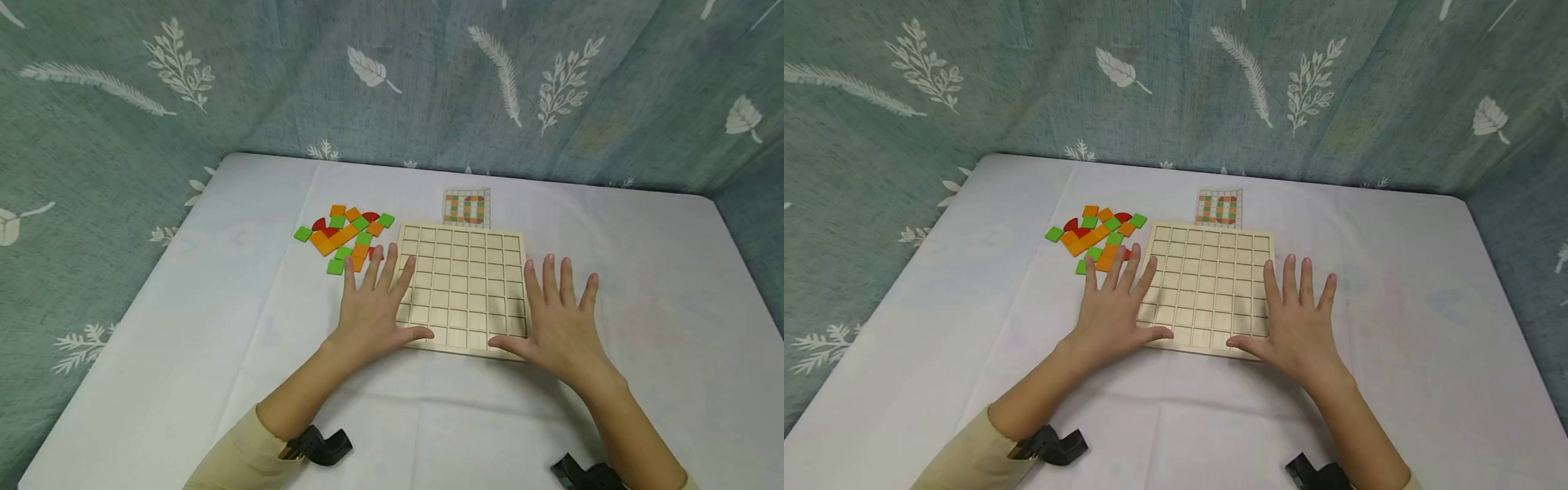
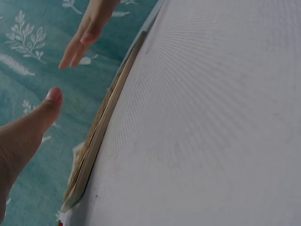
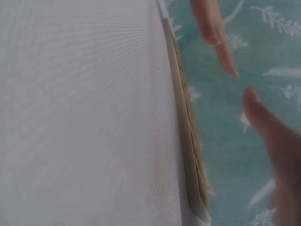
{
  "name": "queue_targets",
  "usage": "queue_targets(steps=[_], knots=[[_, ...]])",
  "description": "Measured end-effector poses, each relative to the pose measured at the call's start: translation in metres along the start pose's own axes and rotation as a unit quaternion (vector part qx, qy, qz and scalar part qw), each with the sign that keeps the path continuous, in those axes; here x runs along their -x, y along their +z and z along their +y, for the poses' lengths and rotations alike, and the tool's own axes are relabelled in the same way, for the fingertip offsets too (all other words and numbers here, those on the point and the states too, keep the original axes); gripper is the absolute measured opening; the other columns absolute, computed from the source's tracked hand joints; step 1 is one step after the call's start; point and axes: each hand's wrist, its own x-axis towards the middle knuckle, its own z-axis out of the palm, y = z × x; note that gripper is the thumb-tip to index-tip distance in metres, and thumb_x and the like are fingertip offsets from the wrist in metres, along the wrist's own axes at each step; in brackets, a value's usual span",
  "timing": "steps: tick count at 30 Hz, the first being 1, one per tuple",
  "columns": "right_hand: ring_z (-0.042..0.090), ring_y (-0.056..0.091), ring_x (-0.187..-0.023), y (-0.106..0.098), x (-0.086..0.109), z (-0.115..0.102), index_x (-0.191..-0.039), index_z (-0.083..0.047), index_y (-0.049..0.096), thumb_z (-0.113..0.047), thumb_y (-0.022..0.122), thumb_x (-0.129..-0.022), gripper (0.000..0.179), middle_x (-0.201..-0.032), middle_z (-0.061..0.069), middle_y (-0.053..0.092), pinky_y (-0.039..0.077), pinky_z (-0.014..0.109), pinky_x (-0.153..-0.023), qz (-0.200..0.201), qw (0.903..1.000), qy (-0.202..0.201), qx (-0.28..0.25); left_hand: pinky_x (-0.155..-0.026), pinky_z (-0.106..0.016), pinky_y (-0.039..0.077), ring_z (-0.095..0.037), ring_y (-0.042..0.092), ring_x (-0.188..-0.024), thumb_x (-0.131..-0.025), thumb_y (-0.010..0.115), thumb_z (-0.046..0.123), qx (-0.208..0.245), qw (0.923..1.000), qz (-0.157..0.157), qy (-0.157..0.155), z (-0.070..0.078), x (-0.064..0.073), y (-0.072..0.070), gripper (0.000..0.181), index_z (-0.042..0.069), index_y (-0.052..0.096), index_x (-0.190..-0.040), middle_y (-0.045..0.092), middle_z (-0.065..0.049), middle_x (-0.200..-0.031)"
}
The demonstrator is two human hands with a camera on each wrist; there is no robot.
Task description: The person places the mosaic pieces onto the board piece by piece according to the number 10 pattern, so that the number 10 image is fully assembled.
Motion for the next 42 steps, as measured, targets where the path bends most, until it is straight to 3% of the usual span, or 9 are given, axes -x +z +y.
queue_targets(steps=[12, 18, 22, 26, 30, 36, 42], knots=[[0.042, -0.006, -0.142, -0.004, 0.002, -0.001, -0.152, -0.005, 0.002, -0.076, 0.058, -0.070, 0.122, -0.153, 0.030, 0.005, -0.012, 0.066, -0.104, -0.004, 0.9999, -0.003, -0.010, -0.107, -0.066, 0.002, -0.032, 0.006, -0.145, -0.069, 0.045, 0.086, 0.010, 0.9999, 0.000, -0.005, -0.007, -0.001, -0.002, 0.115, 0.016, 0.010, -0.153, -0.001, -0.013, -0.158], [0.039, -0.012, -0.142, -0.005, 0.000, 0.002, -0.151, -0.005, -0.003, -0.072, 0.061, -0.073, 0.121, -0.155, 0.026, -0.002, -0.014, 0.067, -0.103, -0.023, 0.9980, 0.001, -0.059, -0.108, -0.064, -0.004, -0.030, -0.007, -0.146, -0.070, 0.047, 0.084, 0.039, 0.9987, -0.012, -0.030, -0.019, -0.005, -0.001, 0.114, 0.017, 0.004, -0.153, -0.001, -0.013, -0.159], [0.036, -0.014, -0.143, -0.006, -0.002, 0.007, -0.151, -0.004, -0.004, -0.068, 0.063, -0.074, 0.121, -0.156, 0.023, -0.002, -0.017, 0.064, -0.103, -0.033, 0.9960, 0.006, -0.083, -0.107, -0.064, -0.009, -0.032, -0.007, -0.145, -0.071, 0.046, 0.083, 0.063, 0.9971, -0.016, -0.038, -0.027, -0.004, -0.001, 0.114, 0.017, 0.004, -0.153, -0.001, -0.014, -0.158], [0.034, -0.011, -0.144, -0.005, -0.003, 0.013, -0.151, -0.003, -0.001, -0.063, 0.066, -0.075, 0.118, -0.156, 0.024, 0.001, -0.014, 0.058, -0.108, -0.034, 0.9938, 0.003, -0.106, -0.106, -0.062, -0.013, -0.031, -0.010, -0.145, -0.073, 0.048, 0.081, 0.086, 0.9952, -0.009, -0.046, -0.034, -0.004, -0.001, 0.112, 0.016, 0.004, -0.153, -0.007, -0.011, -0.158], [0.037, -0.001, -0.144, -0.002, -0.006, 0.021, -0.151, -0.001, 0.004, -0.055, 0.071, -0.075, 0.115, -0.154, 0.027, 0.008, -0.009, 0.053, -0.112, -0.014, 0.9892, -0.017, -0.145, -0.106, -0.063, -0.011, -0.029, -0.010, -0.145, -0.074, 0.050, 0.079, 0.104, 0.9935, -0.004, -0.045, -0.041, -0.006, 0.000, 0.111, 0.017, 0.002, -0.153, -0.003, -0.011, -0.159], [0.041, 0.013, -0.142, 0.010, -0.010, 0.035, -0.150, -0.002, 0.017, -0.056, 0.072, -0.074, 0.109, -0.151, 0.025, 0.023, -0.007, 0.059, -0.110, 0.019, 0.9708, -0.043, -0.235, -0.107, -0.060, -0.013, -0.027, 0.005, -0.146, -0.077, 0.052, 0.075, 0.145, 0.9870, 0.007, -0.069, -0.051, -0.009, 0.005, 0.109, 0.012, 0.008, -0.153, 0.012, -0.014, -0.157], [0.044, 0.016, -0.138, 0.022, -0.011, 0.047, -0.150, -0.005, 0.019, -0.034, 0.080, -0.073, 0.102, -0.150, 0.023, 0.022, 0.010, 0.067, -0.104, -0.008, 0.9340, -0.023, -0.356, -0.108, -0.060, -0.011, -0.031, 0.020, -0.143, -0.076, 0.064, 0.064, 0.208, 0.9730, 0.051, -0.086, -0.063, -0.015, 0.015, 0.100, 0.007, 0.025, -0.150, 0.023, -0.015, -0.155]])
